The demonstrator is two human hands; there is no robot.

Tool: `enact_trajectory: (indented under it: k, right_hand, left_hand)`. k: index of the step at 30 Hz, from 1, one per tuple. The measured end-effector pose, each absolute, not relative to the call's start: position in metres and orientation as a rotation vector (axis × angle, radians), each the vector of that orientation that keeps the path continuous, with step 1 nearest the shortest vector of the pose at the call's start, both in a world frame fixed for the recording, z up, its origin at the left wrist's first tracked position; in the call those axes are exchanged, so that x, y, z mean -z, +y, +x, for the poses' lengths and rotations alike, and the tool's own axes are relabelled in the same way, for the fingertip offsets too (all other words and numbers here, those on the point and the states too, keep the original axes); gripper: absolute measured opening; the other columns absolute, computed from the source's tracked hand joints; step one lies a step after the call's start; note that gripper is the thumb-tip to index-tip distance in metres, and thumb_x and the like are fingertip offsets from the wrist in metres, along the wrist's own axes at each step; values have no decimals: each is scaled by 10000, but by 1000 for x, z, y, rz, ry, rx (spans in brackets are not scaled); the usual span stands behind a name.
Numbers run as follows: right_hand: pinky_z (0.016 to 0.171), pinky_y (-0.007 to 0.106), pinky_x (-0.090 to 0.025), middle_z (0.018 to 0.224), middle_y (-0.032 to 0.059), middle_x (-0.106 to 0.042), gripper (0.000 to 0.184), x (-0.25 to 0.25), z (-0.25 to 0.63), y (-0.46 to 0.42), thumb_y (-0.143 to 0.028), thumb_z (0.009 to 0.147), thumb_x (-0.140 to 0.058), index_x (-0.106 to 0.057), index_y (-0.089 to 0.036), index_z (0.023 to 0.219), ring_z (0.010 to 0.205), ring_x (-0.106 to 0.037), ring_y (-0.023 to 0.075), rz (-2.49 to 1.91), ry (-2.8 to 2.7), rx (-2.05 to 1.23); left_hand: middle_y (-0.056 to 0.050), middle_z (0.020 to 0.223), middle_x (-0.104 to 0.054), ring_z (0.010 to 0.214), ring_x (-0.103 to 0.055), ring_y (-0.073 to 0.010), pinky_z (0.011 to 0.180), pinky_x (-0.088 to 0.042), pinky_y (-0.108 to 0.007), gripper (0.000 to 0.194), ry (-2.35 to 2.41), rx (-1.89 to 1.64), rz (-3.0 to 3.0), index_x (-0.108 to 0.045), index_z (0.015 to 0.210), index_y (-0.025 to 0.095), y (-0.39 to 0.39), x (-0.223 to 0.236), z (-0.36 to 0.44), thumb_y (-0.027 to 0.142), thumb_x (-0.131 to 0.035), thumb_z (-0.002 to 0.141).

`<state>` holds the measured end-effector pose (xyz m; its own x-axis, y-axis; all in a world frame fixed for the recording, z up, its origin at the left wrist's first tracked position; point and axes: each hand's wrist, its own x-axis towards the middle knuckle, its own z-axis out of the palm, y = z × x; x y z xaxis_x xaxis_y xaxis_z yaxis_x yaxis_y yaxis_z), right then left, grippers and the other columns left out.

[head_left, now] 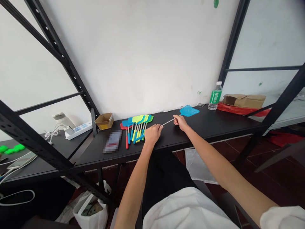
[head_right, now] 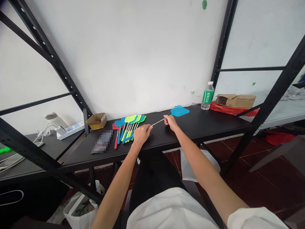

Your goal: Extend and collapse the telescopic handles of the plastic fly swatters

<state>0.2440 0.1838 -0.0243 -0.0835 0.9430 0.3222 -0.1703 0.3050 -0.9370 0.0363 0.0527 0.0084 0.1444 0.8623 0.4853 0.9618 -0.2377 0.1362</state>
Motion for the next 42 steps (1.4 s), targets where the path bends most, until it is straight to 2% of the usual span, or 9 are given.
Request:
enact_trajectory:
  k: [3, 8, 17, 23, 26, 30, 36, 42]
  right_hand:
    - [448, 280, -332, 356, -40, -339, 474, 25, 244, 185, -415, 802, -628, -360, -244, 451, 366, -338, 93, -803, -1291, -1113]
    - [442, 278, -326, 352, -37, -353, 464, 24, 244, 184, -406, 795, -637, -367, -242, 455, 364, -339, 91, -805, -1292, -1120]
    - [433, 279, -328, 349, -34, -359, 466, 24, 244, 185, -416, 789, -657, -375, -247, 459, 367, -350, 100, -796, -1271, -1118]
    - [426, 280, -325, 359, -34, -365, 459, 27, 245, 189, -412, 786, -661, -374, -248, 468, 368, -352, 102, -793, -1246, -1122]
    - [428, 279, -323, 380, -33, -384, 441, 26, 245, 188, -400, 780, -657, -388, -241, 469, 371, -352, 95, -792, -1230, -1122]
    - [424, 280, -320, 379, -35, -383, 442, 24, 244, 185, -395, 768, -665, -377, -241, 471, 366, -354, 90, -799, -1225, -1125]
    - [412, 280, -322, 380, -35, -384, 449, 21, 243, 182, -423, 760, -682, -364, -249, 493, 364, -356, 97, -797, -1221, -1121]
    - [414, 276, -333, 403, -36, -401, 437, 23, 244, 185, -415, 765, -689, -383, -242, 504, 368, -364, 92, -796, -1203, -1126]
  left_hand:
    - [-82, 1038, -718, 902, -674, -223, 645, -386, -273, 433, -1780, 710, -2219, -680, 1156, 245, 53, -7, 36, 447, -311, 1053]
    - [-64, 937, -707, 859, -667, -219, 618, -353, -270, 395, -1816, 642, -2221, -699, 1053, 268, 53, -9, 35, 403, -328, 1049]
    - [-59, 952, -720, 871, -674, -220, 617, -355, -263, 420, -1858, 625, -2212, -685, 1186, 334, 53, -10, 35, 488, -321, 1044]
    - [-88, 1100, -725, 951, -679, -229, 664, -397, -266, 452, -1800, 713, -2215, -651, 1268, 269, 53, -7, 35, 493, -327, 1045]
    - [-90, 1092, -723, 923, -678, -225, 645, -386, -271, 441, -1783, 706, -2219, -673, 1203, 240, 53, -7, 35, 452, -317, 1053]
    - [-68, 974, -719, 868, -670, -216, 623, -366, -271, 419, -1817, 649, -2229, -706, 1086, 269, 52, -10, 35, 416, -315, 1053]
    - [-66, 947, -725, 877, -671, -228, 626, -357, -267, 419, -1872, 634, -2225, -701, 1165, 328, 51, -12, 34, 489, -335, 1040]
    - [-74, 1016, -742, 914, -683, -230, 634, -366, -266, 447, -1837, 701, -2209, -686, 1217, 305, 52, -8, 34, 507, -328, 1043]
